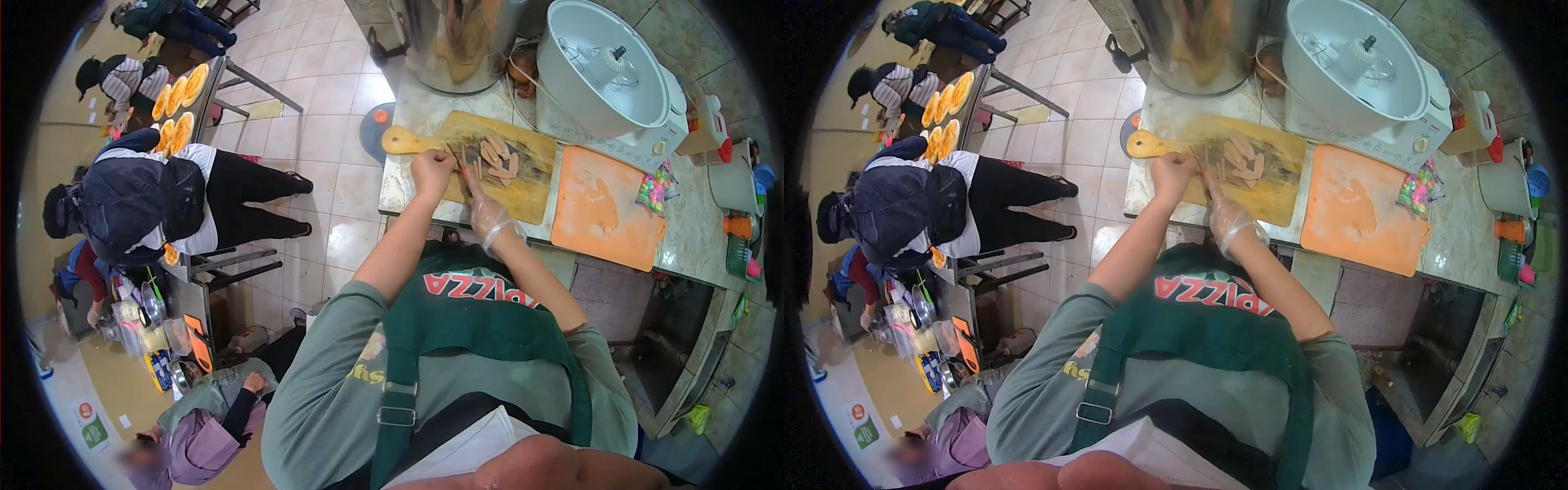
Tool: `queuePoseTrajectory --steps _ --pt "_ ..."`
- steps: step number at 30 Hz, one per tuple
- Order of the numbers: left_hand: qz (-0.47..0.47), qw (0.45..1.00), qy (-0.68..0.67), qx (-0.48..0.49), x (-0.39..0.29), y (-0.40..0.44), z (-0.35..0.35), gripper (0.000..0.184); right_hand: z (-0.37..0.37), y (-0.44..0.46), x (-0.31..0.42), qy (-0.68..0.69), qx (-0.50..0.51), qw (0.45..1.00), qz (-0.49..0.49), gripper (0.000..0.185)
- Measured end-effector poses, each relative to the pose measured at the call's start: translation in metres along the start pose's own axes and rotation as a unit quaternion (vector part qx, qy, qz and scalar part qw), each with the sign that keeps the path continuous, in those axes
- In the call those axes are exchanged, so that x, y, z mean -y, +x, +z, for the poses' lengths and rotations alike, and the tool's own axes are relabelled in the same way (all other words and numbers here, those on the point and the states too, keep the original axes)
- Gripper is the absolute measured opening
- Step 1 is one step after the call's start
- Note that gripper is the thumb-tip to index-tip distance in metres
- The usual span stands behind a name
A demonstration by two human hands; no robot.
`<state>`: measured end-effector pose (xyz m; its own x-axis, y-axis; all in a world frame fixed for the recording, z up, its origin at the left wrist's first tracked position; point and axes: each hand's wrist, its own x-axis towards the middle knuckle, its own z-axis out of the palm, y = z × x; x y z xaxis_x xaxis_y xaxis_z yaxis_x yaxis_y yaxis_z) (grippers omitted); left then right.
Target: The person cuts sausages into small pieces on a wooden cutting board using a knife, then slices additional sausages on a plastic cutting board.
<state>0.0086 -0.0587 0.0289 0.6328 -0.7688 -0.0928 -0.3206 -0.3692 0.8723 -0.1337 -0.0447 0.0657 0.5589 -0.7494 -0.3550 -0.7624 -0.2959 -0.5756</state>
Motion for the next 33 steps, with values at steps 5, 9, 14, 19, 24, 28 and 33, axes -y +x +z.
queuePoseTrajectory --steps 5,9,14,19,24,28,33 --pt "0.016 1.000 -0.023 0.006 0.008 -0.001 0.002 0.014 0.007 -0.001 -0.004 0.018 -0.040 0.998 -0.034 0.060" --pt "0.026 1.000 0.005 -0.003 0.002 -0.003 -0.001 0.016 0.001 -0.029 -0.006 0.008 0.024 0.999 0.029 0.063" --pt "0.026 1.000 0.007 -0.001 0.000 -0.004 -0.002 0.016 -0.002 -0.048 -0.016 0.004 0.072 0.995 0.068 0.067" --pt "0.035 0.999 0.007 -0.004 0.000 -0.004 -0.001 0.017 -0.005 -0.044 -0.008 0.007 -0.009 1.000 0.029 0.067" --pt "0.034 0.999 0.029 -0.008 -0.006 -0.005 -0.002 0.016 -0.010 -0.028 0.004 0.004 0.011 1.000 0.024 0.064" --pt "0.026 0.999 0.020 -0.011 -0.007 -0.006 -0.001 0.016 -0.010 -0.023 0.007 0.017 0.015 1.000 0.016 0.060" --pt "0.017 1.000 0.011 -0.006 -0.005 -0.006 -0.002 0.015 0.003 -0.011 -0.001 0.047 -0.023 0.999 -0.014 0.056"
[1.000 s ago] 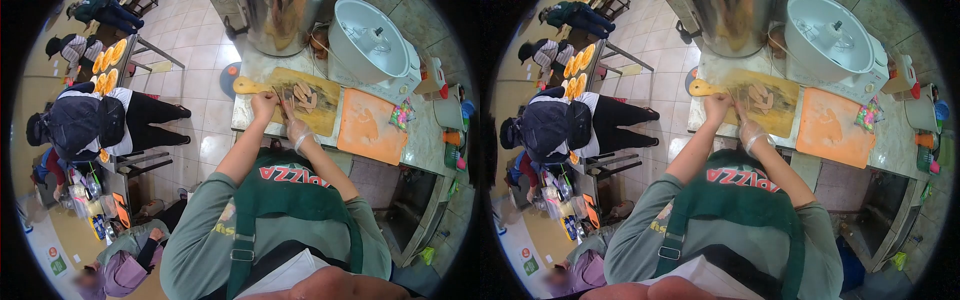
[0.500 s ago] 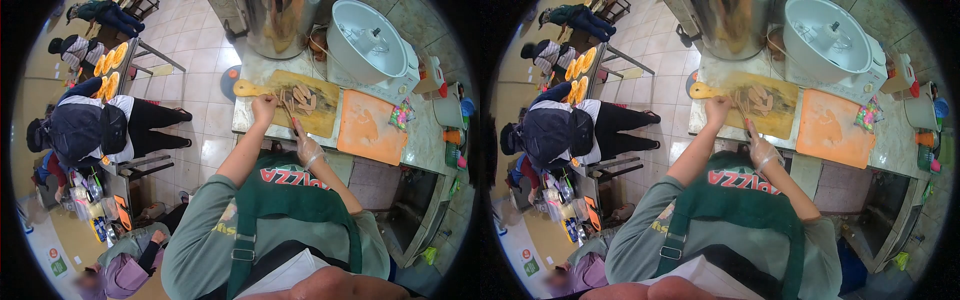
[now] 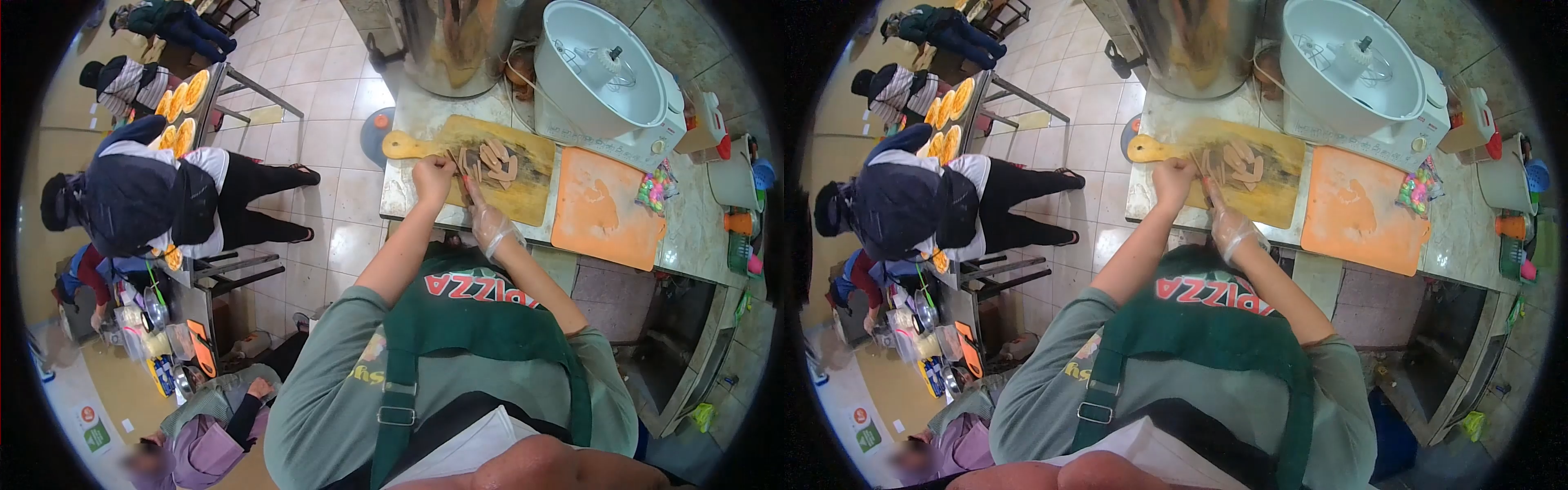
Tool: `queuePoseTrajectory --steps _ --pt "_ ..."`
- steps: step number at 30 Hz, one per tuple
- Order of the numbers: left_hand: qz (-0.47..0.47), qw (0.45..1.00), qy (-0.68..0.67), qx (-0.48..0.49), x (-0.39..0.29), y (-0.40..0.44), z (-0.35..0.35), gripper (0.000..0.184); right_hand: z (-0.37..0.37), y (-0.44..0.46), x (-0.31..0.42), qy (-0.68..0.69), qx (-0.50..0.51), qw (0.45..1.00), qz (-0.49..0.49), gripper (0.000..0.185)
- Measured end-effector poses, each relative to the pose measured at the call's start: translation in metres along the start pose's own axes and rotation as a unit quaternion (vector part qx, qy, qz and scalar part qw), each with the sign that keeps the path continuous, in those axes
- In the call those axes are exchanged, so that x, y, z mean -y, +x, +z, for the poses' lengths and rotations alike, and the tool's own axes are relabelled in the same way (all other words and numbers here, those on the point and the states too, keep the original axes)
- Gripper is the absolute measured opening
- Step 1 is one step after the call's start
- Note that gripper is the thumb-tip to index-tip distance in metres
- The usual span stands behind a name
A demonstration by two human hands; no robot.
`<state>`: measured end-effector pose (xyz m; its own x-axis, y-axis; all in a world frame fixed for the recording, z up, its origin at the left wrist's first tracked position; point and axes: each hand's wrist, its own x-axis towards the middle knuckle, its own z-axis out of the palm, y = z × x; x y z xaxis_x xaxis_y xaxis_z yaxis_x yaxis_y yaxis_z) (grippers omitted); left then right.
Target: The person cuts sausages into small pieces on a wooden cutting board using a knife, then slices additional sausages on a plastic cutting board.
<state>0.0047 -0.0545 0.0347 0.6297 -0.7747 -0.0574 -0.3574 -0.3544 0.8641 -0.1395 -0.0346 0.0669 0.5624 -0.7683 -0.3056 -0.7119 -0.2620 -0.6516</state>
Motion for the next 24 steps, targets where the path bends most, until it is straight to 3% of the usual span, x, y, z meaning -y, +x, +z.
queuePoseTrajectory --steps 11,15,24 --pt "0.008 1.000 0.004 0.001 0.005 0.000 -0.002 0.015 0.010 0.016 -0.002 0.025 -0.008 1.000 -0.015 0.059" --pt "-0.007 0.999 0.002 0.048 0.004 -0.001 -0.012 0.014 -0.003 0.012 0.019 -0.004 0.025 0.998 0.050 0.058" --pt "0.019 1.000 -0.014 -0.009 0.006 -0.011 -0.005 0.019 -0.004 0.004 0.018 -0.003 0.037 0.998 0.044 0.059"
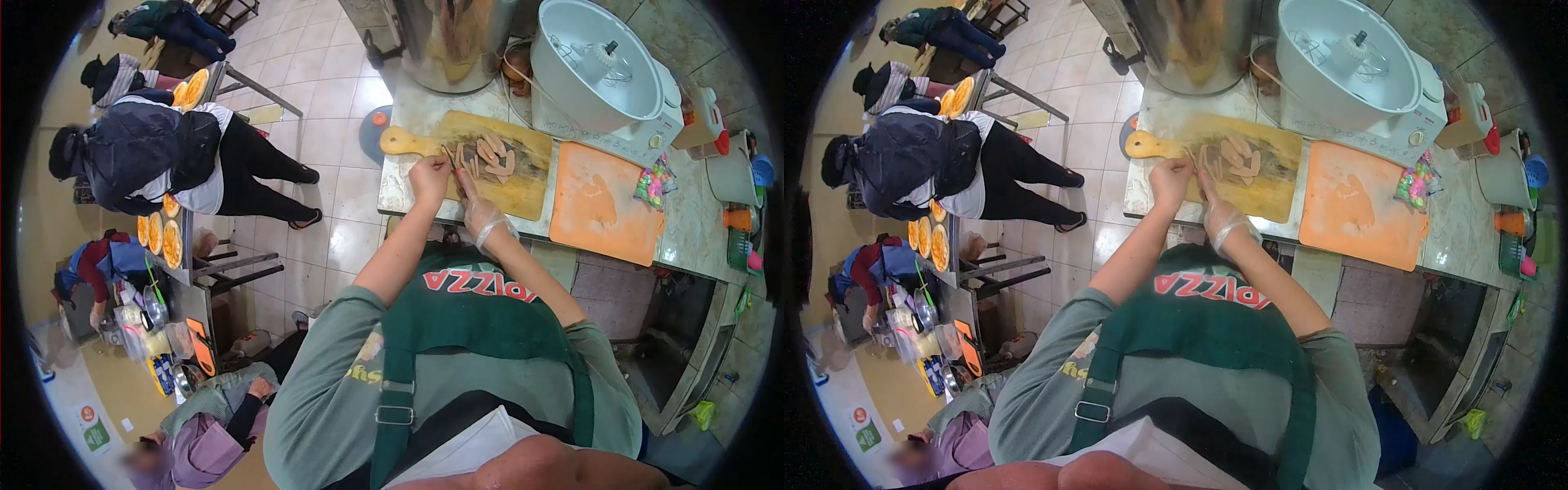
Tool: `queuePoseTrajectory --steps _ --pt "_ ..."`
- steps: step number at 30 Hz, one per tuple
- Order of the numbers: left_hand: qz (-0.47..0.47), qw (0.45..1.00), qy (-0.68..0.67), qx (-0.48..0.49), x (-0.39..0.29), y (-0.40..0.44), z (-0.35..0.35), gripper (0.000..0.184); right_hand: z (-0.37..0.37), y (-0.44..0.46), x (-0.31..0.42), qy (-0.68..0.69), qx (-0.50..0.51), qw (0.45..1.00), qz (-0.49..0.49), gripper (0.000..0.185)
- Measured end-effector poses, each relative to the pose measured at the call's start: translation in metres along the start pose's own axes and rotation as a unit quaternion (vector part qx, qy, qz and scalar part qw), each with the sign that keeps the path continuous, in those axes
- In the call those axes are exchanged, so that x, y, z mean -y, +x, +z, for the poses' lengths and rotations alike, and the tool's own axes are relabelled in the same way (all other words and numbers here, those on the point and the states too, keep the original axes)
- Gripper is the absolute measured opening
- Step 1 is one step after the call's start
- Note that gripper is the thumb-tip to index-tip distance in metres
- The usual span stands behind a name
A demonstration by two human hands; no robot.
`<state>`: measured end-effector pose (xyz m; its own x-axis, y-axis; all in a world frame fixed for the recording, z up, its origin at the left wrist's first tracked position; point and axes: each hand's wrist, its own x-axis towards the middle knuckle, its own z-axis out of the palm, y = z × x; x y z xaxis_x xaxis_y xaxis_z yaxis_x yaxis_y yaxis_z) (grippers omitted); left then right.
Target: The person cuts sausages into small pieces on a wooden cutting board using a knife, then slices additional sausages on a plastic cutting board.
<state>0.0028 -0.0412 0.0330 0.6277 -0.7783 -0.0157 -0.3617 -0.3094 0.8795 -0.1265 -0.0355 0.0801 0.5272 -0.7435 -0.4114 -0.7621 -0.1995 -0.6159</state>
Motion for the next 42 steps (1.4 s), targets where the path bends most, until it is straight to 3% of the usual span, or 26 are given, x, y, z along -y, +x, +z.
queuePoseTrajectory --steps 5,7,20,25,31,34,39,42 --pt "0.007 1.000 -0.011 -0.012 -0.001 -0.002 0.000 0.019 0.007 -0.015 -0.016 -0.018 -0.023 0.999 -0.033 0.060" --pt "0.010 1.000 -0.004 -0.015 -0.002 -0.001 0.001 0.018 -0.002 -0.024 -0.012 -0.041 0.038 0.998 0.019 0.061" --pt "0.034 0.998 -0.049 0.022 0.000 0.008 0.003 0.020 -0.016 -0.055 -0.035 -0.006 0.048 0.999 0.011 0.057" --pt "0.061 0.996 -0.006 0.067 -0.007 0.013 -0.002 0.019 -0.036 -0.065 -0.028 -0.013 0.008 0.999 -0.045 0.052" --pt "0.077 0.996 0.002 0.049 -0.016 0.015 -0.013 0.020 -0.037 -0.052 -0.029 -0.057 -0.036 0.998 -0.008 0.051" --pt "0.130 0.991 0.015 0.017 -0.010 0.015 -0.014 0.023 -0.046 -0.052 -0.015 -0.141 -0.050 0.989 0.004 0.052" --pt "0.018 0.997 0.017 0.077 -0.033 -0.003 -0.016 0.046 -0.034 -0.038 -0.021 -0.225 -0.073 0.972 0.002 0.058" --pt "0.039 0.996 0.007 0.074 -0.021 -0.003 -0.005 0.056 -0.039 -0.039 -0.007 -0.266 -0.046 0.963 0.019 0.063"
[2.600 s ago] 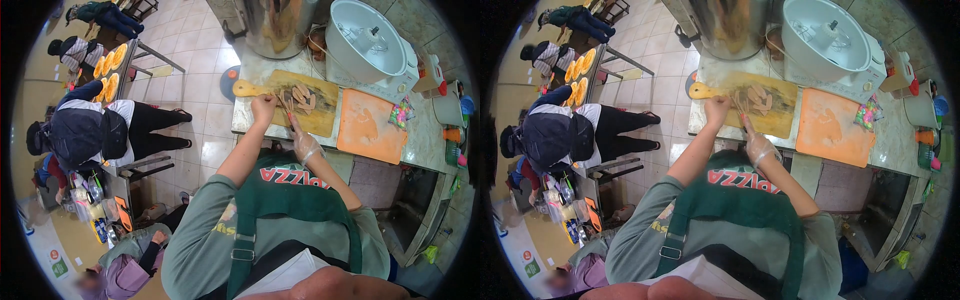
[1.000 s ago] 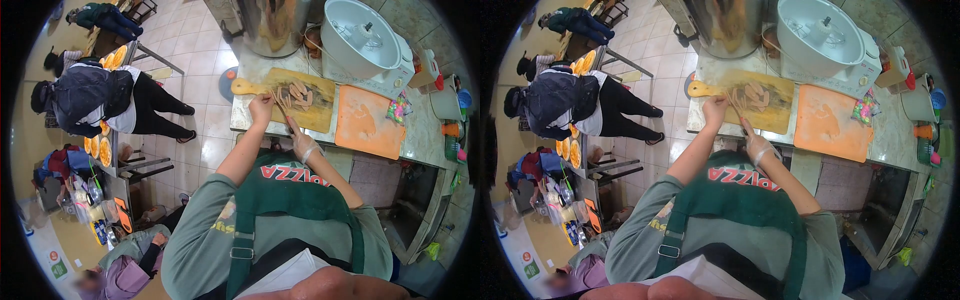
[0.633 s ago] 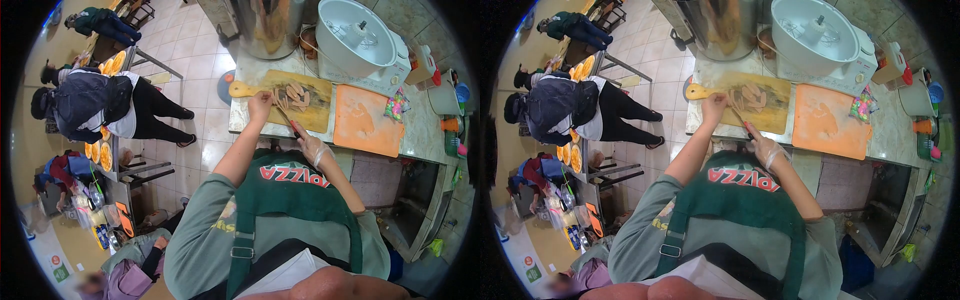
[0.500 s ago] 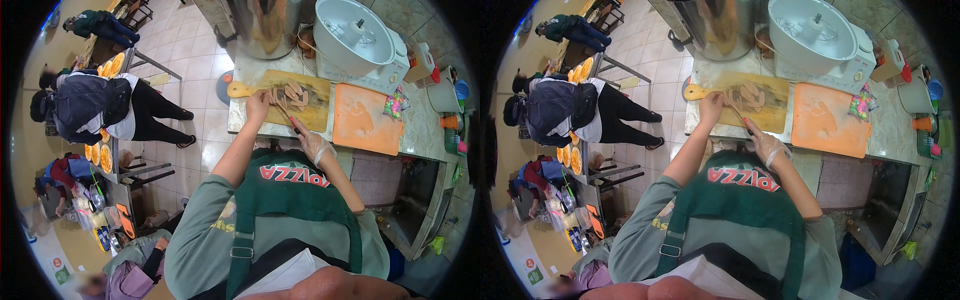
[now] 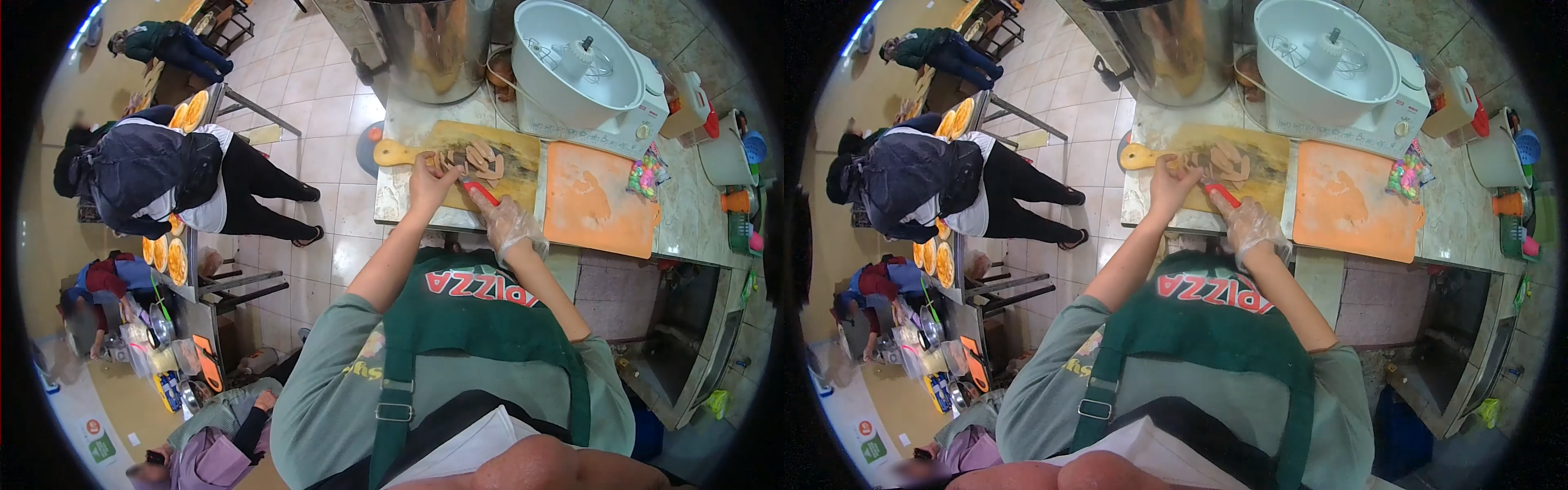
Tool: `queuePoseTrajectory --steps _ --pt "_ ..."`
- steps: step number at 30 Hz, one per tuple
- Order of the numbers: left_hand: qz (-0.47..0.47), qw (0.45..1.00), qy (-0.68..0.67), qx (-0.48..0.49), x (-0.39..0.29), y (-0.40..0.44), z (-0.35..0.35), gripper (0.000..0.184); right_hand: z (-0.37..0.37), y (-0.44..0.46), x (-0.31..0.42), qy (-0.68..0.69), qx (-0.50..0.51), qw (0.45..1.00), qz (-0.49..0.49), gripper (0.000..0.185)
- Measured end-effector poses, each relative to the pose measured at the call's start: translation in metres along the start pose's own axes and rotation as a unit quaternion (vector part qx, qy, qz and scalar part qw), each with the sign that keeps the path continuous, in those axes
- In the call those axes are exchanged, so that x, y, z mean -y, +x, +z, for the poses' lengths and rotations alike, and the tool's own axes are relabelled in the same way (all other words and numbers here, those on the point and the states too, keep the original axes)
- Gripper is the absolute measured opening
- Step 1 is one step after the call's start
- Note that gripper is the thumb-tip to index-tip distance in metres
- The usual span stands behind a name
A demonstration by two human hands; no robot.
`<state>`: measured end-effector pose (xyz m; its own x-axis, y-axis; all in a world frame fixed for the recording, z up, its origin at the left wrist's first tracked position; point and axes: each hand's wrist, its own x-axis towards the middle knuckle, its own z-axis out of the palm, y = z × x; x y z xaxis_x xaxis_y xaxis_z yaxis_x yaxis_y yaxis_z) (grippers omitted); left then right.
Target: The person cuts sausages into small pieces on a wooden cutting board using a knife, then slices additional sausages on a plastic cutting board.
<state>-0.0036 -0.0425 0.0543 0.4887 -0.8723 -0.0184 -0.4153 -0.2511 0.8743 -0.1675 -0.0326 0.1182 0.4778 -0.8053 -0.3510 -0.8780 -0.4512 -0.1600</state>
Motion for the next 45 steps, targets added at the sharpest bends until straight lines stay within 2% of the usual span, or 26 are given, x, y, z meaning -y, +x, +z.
queuePoseTrajectory --steps 2,4,6,18,25,27,28,29,30,31,33,34,36,38,40,42,45 --pt "-0.024 0.999 -0.024 0.014 0.005 0.004 0.003 0.056 -0.002 -0.001 0.000 -0.019 0.019 1.000 0.003 0.065" --pt "-0.048 0.997 -0.048 0.030 0.005 0.006 0.005 0.055 0.002 -0.003 -0.002 -0.015 -0.010 1.000 -0.006 0.067" --pt "-0.111 0.974 -0.192 0.056 0.001 0.007 0.002 0.054 0.000 -0.005 -0.002 -0.020 -0.008 1.000 -0.001 0.067" --pt "-0.212 0.931 -0.287 0.082 -0.017 0.013 0.003 0.052 -0.008 -0.011 -0.003 -0.048 -0.056 0.997 0.004 0.068" --pt "-0.214 0.920 -0.320 0.073 -0.008 0.016 0.004 0.053 -0.005 -0.007 -0.004 -0.055 -0.050 0.997 0.030 0.063" --pt "-0.181 0.938 -0.293 0.041 -0.003 0.019 0.002 0.040 0.001 -0.004 -0.011 -0.046 -0.068 0.996 0.035 0.061" --pt "-0.181 0.938 -0.293 0.042 0.004 0.024 0.000 0.040 0.005 -0.003 -0.016 -0.036 -0.085 0.995 0.039 0.059" --pt "-0.095 0.983 -0.146 0.060 0.008 0.029 -0.004 0.033 0.009 -0.003 -0.023 -0.035 -0.085 0.995 0.040 0.059" --pt "-0.007 0.997 0.006 0.076 0.012 0.033 -0.005 0.026 0.014 -0.004 -0.030 -0.018 -0.116 0.992 0.044 0.057" --pt "-0.007 0.997 0.006 0.076 0.015 0.034 -0.004 0.026 0.016 -0.005 -0.036 -0.001 -0.147 0.988 0.047 0.056" --pt "0.086 0.979 0.169 0.080 0.000 0.032 -0.007 0.022 0.012 -0.010 -0.043 0.021 -0.177 0.982 0.059 0.054" --pt "0.086 0.979 0.168 0.082 -0.003 0.030 -0.005 0.022 0.011 -0.013 -0.048 0.041 -0.208 0.975 0.071 0.052" --pt "0.235 0.926 0.295 -0.011 -0.010 0.025 0.001 0.030 0.016 -0.016 -0.061 0.069 -0.237 0.966 0.075 0.052" --pt "0.250 0.922 0.295 0.019 -0.021 0.022 0.006 0.032 0.017 -0.019 -0.070 0.097 -0.266 0.956 0.078 0.053" --pt "0.264 0.917 0.295 0.050 -0.025 0.022 0.016 0.034 0.011 -0.025 -0.075 0.108 -0.234 0.959 0.121 0.051" --pt "0.335 0.899 0.257 0.114 -0.025 0.027 0.028 0.042 0.008 -0.029 -0.079 0.116 -0.238 0.956 0.125 0.050" --pt "0.292 0.895 0.292 0.169 -0.033 0.034 0.037 0.045 0.007 -0.035 -0.086 0.124 -0.244 0.953 0.128 0.049"
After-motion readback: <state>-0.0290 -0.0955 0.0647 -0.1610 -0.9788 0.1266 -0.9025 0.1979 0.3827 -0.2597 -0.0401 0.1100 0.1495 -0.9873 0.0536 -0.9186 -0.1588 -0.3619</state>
